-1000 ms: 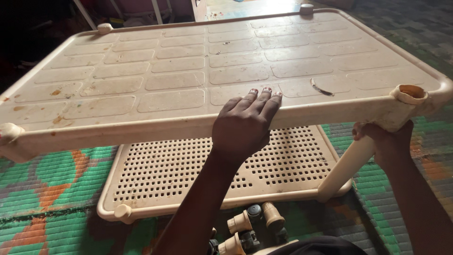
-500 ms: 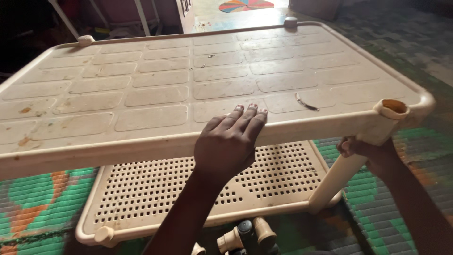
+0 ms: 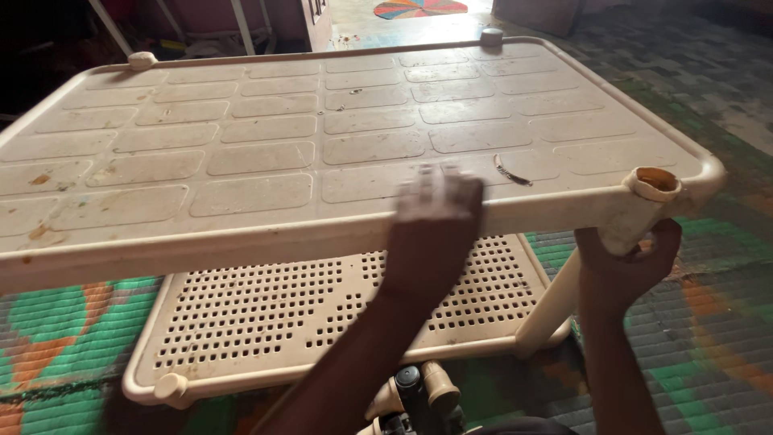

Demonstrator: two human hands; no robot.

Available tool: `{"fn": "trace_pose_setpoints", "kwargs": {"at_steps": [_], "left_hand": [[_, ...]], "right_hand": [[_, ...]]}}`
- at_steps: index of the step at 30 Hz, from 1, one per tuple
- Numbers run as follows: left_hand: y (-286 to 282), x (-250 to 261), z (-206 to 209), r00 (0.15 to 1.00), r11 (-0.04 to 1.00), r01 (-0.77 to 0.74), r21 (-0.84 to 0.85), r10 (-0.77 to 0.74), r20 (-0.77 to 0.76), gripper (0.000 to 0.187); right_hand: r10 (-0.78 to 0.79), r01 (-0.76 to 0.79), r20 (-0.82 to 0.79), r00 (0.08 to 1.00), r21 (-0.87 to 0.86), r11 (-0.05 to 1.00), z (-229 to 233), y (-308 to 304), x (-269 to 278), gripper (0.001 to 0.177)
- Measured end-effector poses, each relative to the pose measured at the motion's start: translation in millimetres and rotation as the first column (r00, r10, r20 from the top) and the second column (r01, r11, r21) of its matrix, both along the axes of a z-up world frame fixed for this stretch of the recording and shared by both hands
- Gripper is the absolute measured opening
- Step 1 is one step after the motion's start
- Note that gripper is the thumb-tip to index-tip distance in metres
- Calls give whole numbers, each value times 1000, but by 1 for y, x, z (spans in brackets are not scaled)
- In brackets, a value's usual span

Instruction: The person disassembles a plastic two-tier table by removing the feet and legs from the shelves. They work on the floor, detaching each component by hand and placing them aside.

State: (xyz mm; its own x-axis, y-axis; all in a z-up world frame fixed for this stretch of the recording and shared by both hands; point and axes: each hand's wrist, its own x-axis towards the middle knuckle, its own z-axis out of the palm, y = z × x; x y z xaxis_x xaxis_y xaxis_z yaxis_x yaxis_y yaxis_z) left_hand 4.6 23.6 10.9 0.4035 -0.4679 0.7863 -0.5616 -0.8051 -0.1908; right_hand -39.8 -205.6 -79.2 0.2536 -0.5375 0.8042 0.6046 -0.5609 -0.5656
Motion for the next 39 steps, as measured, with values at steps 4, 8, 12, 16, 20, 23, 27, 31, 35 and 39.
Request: {"fn": "trace_pose_setpoints", "kwargs": {"at_steps": [4,8,12,16,20,23,27,31,35,39], "left_hand": [[-56,3,6,998,999,20,28,-22,65,22],[-60,6,5,991,996,73,43,-77,110,32],[-56,8,5,992,991,97,93,-104,70,36],[-57,9,6,990,988,136,76,-138,24,34],[-57,10,10,989,987,139,85,-143,45,31],[-56,8,10,986,984,153,95,-159,55,31],[-51,9,12,978,975,187,116,-196,68,28],[-48,8,13,974,970,216,111,-223,51,30],[-48,7,14,964,965,245,92,-252,84,30],[-46,7,14,965,967,231,107,-242,97,30]], "right_hand": [[-248,244,-24,969,-111,963,-7,-1,14,60],[-269,270,-153,951,-10,963,-16,-18,24,37],[-304,285,-124,945,-146,947,-14,-27,25,26],[-129,125,-218,968,-28,992,-4,-21,20,18],[76,-53,-229,970,105,993,8,-12,13,14],[22,-13,-306,952,32,999,11,-12,8,16],[143,-114,-266,953,120,986,10,-16,9,19],[224,-182,-286,932,166,969,8,-20,5,22],[333,-280,-304,893,203,938,10,-27,2,22],[437,-378,-336,834,228,897,11,-35,2,27]]}}
